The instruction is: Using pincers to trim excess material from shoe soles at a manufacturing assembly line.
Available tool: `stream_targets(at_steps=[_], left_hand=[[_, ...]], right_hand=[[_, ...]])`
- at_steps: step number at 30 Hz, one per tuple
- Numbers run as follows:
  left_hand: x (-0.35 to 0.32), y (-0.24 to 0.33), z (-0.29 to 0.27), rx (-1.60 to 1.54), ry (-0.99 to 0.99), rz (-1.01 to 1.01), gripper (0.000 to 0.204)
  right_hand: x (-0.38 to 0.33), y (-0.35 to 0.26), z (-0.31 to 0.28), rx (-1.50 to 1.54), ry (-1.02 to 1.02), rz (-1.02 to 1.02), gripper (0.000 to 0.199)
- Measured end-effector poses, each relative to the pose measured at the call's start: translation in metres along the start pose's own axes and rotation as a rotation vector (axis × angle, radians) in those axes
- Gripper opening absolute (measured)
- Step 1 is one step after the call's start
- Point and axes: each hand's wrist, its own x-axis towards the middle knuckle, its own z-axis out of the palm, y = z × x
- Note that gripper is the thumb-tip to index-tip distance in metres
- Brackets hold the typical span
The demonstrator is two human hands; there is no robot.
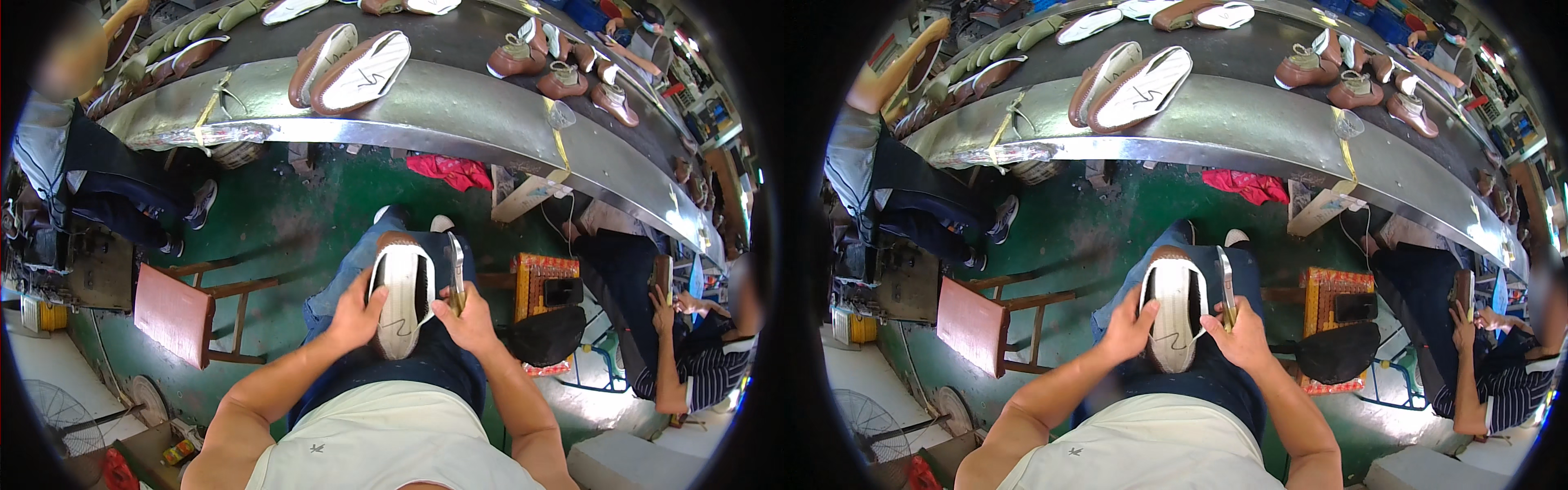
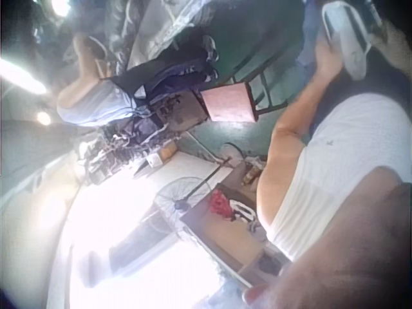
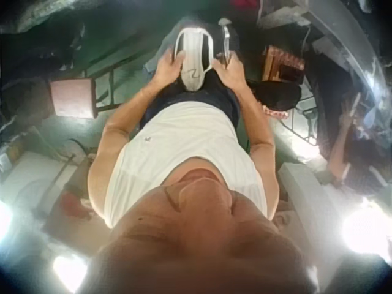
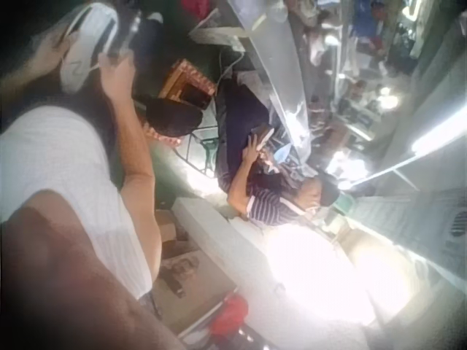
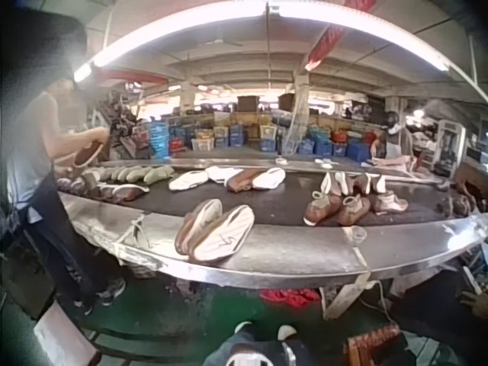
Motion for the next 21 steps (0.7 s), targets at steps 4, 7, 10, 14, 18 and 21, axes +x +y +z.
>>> stream_targets(at_steps=[4, 7, 10, 14, 18, 21], left_hand=[[-0.006, -0.019, 0.008, -0.111, -0.151, 0.018, 0.064], [0.003, -0.014, 0.019, -0.316, -0.35, -0.182, 0.083], [0.02, -0.015, 0.031, -0.55, -0.582, -0.298, 0.096], [0.023, -0.023, 0.05, -0.516, -0.665, -0.29, 0.101], [0.01, -0.039, 0.064, -0.374, -0.664, -0.172, 0.1], [0.007, -0.04, 0.069, -0.382, -0.676, -0.177, 0.1]], right_hand=[[-0.015, 0.041, 0.028, 0.388, -0.278, 0.414, 0.025], [-0.029, 0.066, 0.022, 0.405, -0.289, 0.332, 0.025], [-0.048, 0.066, -0.004, 0.321, -0.158, 0.346, 0.022], [-0.067, 0.043, -0.051, 0.133, -0.219, 0.406, 0.027], [-0.067, 0.023, -0.074, -0.301, -0.469, 0.019, 0.038], [-0.064, 0.028, -0.066, -0.335, -0.364, -0.139, 0.044]])
